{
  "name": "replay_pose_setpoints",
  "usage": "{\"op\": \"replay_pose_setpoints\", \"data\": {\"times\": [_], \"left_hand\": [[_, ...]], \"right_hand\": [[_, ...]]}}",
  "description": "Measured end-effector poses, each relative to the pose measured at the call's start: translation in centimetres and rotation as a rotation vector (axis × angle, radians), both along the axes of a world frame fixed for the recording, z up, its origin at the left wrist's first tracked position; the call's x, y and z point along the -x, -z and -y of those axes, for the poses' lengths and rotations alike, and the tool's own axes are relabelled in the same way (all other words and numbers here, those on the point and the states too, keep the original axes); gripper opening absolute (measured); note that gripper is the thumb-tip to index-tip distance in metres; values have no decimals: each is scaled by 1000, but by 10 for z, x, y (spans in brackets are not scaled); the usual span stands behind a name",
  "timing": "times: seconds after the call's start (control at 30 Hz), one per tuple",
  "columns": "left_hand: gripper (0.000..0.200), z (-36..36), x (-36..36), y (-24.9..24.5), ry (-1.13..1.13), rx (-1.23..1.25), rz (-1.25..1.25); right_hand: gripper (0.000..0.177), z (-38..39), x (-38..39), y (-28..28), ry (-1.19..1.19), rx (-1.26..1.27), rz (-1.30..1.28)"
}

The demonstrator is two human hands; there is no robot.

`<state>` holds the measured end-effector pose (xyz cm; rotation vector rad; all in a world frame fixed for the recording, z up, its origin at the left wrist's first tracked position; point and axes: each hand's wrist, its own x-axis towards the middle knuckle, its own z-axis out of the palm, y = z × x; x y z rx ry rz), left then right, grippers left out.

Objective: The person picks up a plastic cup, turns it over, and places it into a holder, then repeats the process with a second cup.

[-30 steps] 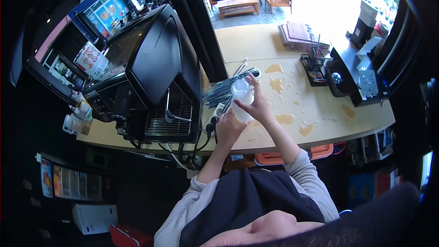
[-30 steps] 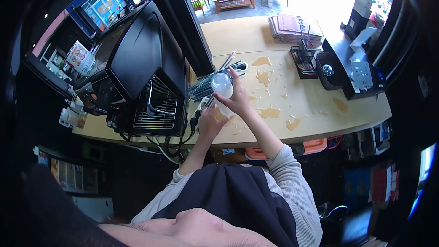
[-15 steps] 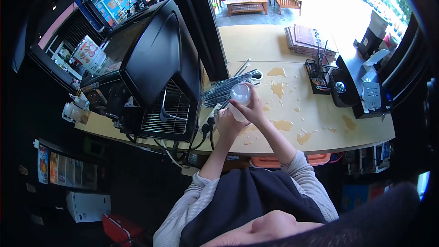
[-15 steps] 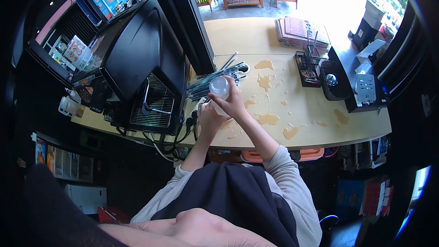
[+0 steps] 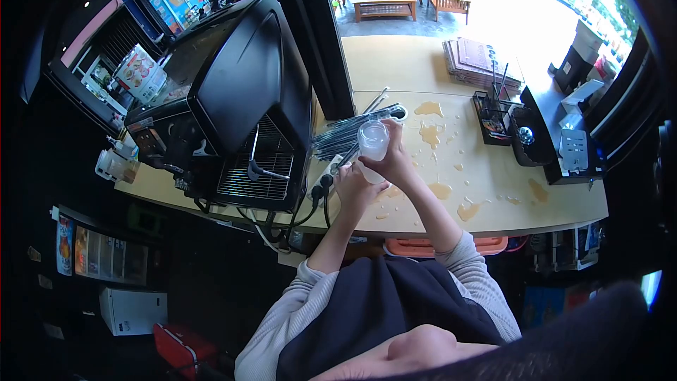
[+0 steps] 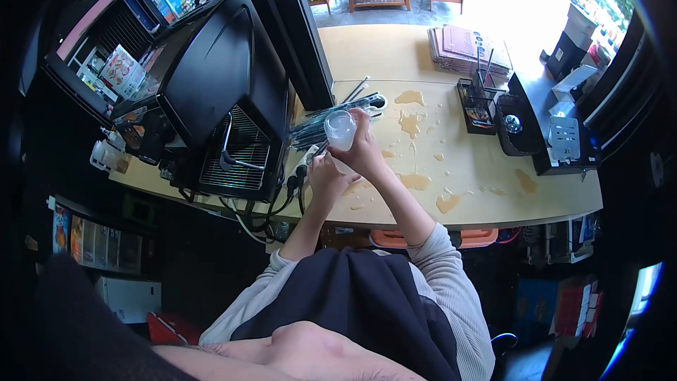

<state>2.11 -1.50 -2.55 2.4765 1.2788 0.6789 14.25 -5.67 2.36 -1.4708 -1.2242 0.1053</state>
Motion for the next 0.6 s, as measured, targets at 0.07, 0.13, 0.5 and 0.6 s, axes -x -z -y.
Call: {"op": "replay_pose_setpoints", "data": {"times": [0.07, 0.13, 0.5, 0.6], "left_hand": [[79, 1, 0, -5, 10, 42, -17], [81, 1, -1, -3, -1, 45, -21], [85, 1, -1, -6, -36, 38, -101], [88, 2, 2, -13, 1, 100, -87]], "right_hand": [[93, 3, -1, -1, -9, 32, 17], [89, 6, -2, -6, -10, 82, 26], [92, 20, -5, -59, 17, -182, -104], [91, 35, -3, -65, 6, -362, -170]]}}
